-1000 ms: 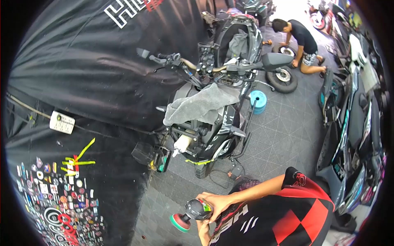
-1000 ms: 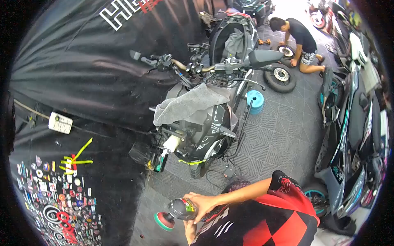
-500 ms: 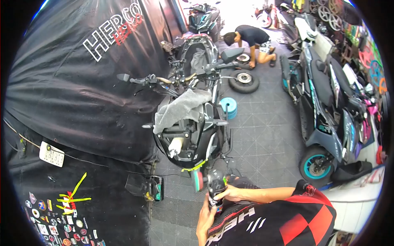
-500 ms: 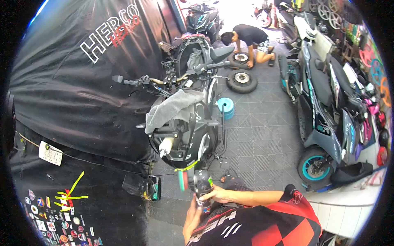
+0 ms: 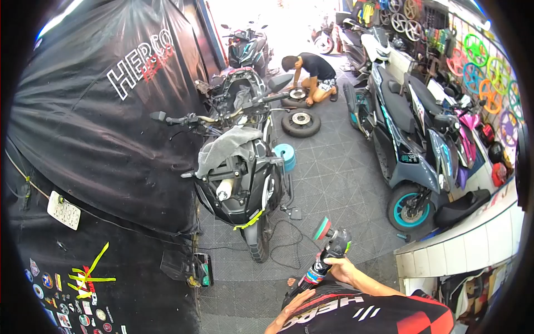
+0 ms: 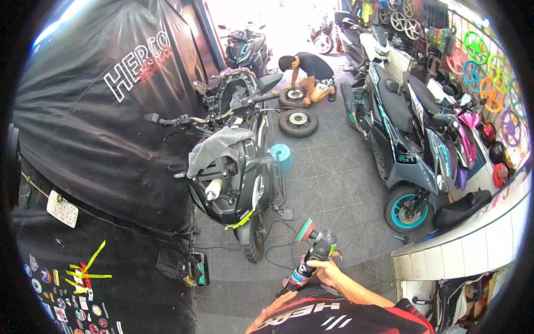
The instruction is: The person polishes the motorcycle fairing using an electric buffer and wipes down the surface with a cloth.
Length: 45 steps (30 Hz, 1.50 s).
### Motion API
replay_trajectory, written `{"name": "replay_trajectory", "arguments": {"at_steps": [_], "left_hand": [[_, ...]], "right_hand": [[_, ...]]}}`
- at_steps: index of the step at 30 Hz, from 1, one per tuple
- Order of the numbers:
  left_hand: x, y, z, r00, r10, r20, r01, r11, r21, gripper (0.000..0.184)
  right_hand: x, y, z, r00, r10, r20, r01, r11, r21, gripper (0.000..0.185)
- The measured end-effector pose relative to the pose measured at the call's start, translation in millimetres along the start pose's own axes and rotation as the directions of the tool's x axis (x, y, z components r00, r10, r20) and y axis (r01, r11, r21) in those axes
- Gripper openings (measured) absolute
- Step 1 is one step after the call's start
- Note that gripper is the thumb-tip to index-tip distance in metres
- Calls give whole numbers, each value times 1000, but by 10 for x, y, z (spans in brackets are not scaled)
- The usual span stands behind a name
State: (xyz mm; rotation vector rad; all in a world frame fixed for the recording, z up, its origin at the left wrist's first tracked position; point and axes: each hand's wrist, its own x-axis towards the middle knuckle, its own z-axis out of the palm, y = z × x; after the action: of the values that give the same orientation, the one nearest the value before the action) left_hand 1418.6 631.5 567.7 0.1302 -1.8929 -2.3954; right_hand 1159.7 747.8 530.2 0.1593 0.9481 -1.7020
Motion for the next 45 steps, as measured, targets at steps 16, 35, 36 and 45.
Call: {"name": "replay_trajectory", "arguments": {"at_steps": [16,35,36,45], "left_hand": [[-136,-909,976,844,-328,-425,533,602,594,66],[246,54,2503,683,-87,-725,225,970,96,65],[173,45,2501,684,-88,-724,227,969,96,65],[-792,-213,2100,726,-14,-688,142,981,130,66]], "right_hand": [[-964,-485,-775,966,-74,249,137,960,-245,65],[-2490,-2688,966,144,-117,983,983,-97,-155,56],[-2694,-2894,1182,19,-193,981,973,-224,-63,40],[-3261,-2089,2201,-126,130,983,801,-572,178,34]]}}
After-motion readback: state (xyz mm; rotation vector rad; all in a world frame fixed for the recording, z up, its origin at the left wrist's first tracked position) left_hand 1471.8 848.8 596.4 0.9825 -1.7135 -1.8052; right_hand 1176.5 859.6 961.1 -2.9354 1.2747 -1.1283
